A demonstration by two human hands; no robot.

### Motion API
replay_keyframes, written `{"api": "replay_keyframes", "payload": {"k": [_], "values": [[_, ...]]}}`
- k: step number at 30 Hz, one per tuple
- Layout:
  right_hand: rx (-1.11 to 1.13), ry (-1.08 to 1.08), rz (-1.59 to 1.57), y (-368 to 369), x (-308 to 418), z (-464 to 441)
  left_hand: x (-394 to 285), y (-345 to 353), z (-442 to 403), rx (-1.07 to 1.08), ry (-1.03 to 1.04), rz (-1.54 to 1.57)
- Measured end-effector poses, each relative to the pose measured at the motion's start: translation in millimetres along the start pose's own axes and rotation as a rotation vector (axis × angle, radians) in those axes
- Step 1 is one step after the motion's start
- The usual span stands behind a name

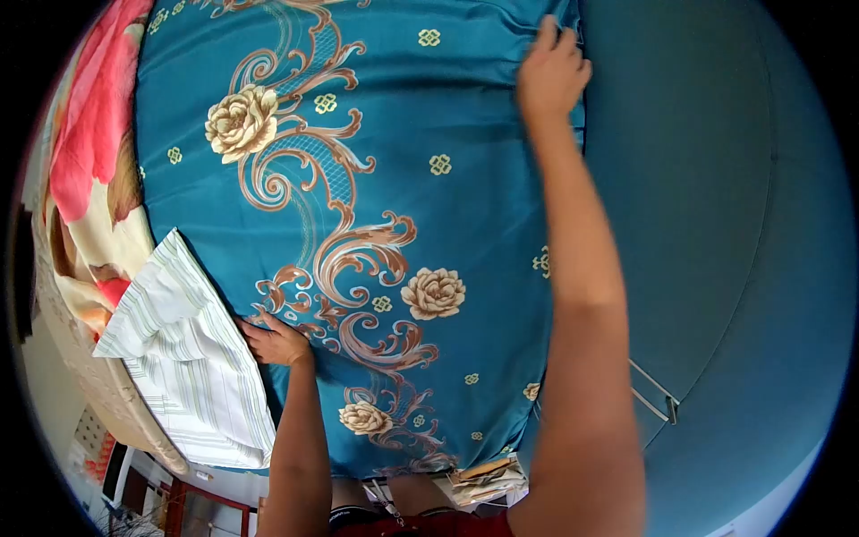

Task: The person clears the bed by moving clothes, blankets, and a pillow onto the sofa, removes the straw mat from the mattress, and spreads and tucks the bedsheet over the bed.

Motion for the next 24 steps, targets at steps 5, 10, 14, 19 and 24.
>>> {"api": "replay_keyframes", "payload": {"k": [5, 10, 14, 19, 24], "values": [[0.208, -0.027, -0.260, -19, 55, 78, 0, 3, -1, -0.003, 0.020, -0.017], [0.297, 0.507, -0.542, 96, -81, 61, -3, 2, -1, -0.014, -0.004, 0.013], [0.368, 0.366, -0.346, 124, -93, 58, 0, 1, 0, -0.006, -0.010, 0.029], [0.179, 0.304, -0.438, 95, -82, 54, -2, 2, 0, -0.037, 0.008, 0.027], [0.180, 0.045, -0.493, -57, 45, 146, -9, -6, 0, -0.032, 0.015, 0.072]]}}
Point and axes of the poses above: each hand's wrist, its own z-axis away from the middle knuckle, its own y-axis out of the palm, x = y × z, the point moved 10 cm from there along -z, towards the middle knuckle, and after that the axes turned 12 degrees about -x, right-handed, at the moved point
